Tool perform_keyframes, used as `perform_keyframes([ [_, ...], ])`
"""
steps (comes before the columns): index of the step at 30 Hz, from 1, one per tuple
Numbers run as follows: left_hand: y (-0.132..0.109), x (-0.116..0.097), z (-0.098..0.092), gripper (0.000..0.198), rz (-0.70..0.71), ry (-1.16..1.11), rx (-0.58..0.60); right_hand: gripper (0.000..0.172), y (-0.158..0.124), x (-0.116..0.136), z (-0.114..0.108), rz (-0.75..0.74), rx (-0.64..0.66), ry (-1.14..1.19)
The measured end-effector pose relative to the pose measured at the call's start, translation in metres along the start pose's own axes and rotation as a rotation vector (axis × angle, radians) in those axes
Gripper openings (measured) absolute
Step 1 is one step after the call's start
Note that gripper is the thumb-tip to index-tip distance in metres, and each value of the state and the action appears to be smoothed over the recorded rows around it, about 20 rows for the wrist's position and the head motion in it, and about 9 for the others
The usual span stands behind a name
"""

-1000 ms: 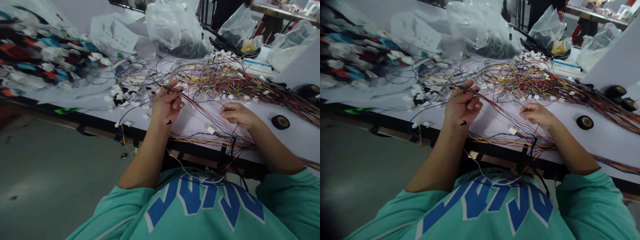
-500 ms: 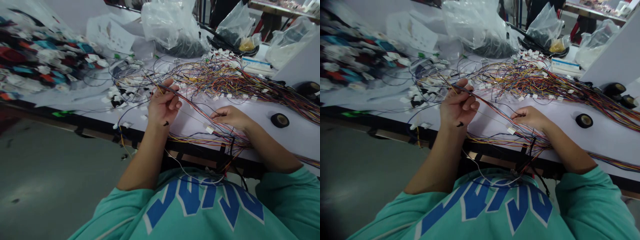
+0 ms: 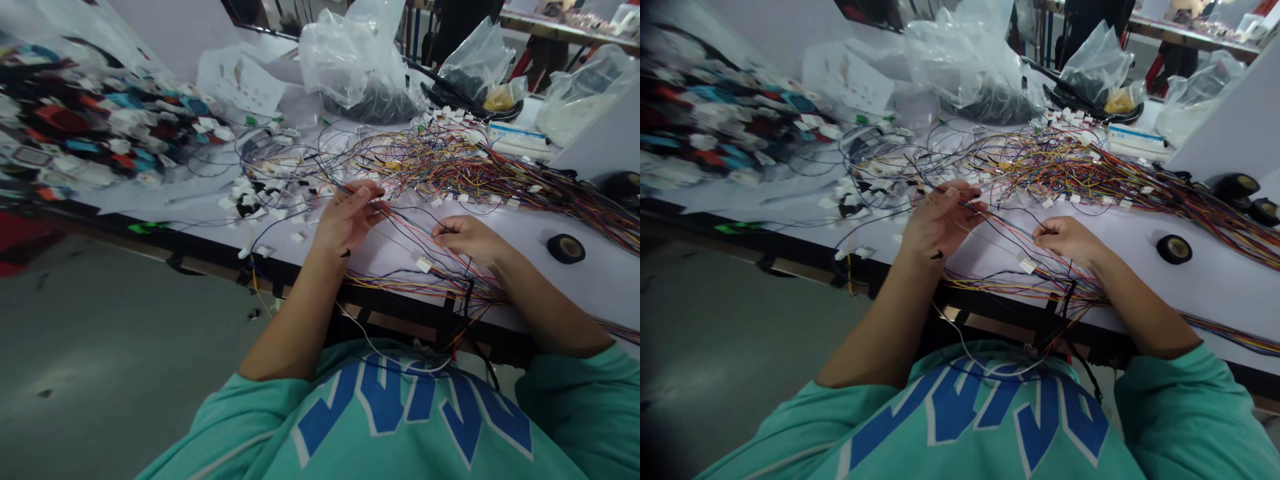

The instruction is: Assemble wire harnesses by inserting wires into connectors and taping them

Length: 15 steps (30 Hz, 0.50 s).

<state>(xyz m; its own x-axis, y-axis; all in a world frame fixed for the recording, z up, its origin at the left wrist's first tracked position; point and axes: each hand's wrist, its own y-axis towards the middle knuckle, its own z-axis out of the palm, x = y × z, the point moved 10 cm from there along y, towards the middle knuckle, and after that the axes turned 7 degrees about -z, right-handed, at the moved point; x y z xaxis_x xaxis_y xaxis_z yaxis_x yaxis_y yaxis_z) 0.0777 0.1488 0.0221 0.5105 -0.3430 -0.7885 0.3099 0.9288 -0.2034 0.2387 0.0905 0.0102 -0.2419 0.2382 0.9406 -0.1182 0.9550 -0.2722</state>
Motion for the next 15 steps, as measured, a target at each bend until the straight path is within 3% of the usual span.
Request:
perform_keyframes([
  [3,0.002,0.006,0.002,0.004,-0.057,0.04,0.008,0.005,0.003,-0.006,-0.004,0.03,-0.022,0.068],
  [10,0.006,0.009,-0.01,0.008,-0.086,0.006,-0.1,0.006,0.007,-0.012,-0.022,0.031,-0.182,0.266],
  [15,0.006,0.022,-0.001,0.006,-0.188,-0.015,-0.019,0.005,0.007,0.012,-0.019,-0.145,-0.199,0.034],
])
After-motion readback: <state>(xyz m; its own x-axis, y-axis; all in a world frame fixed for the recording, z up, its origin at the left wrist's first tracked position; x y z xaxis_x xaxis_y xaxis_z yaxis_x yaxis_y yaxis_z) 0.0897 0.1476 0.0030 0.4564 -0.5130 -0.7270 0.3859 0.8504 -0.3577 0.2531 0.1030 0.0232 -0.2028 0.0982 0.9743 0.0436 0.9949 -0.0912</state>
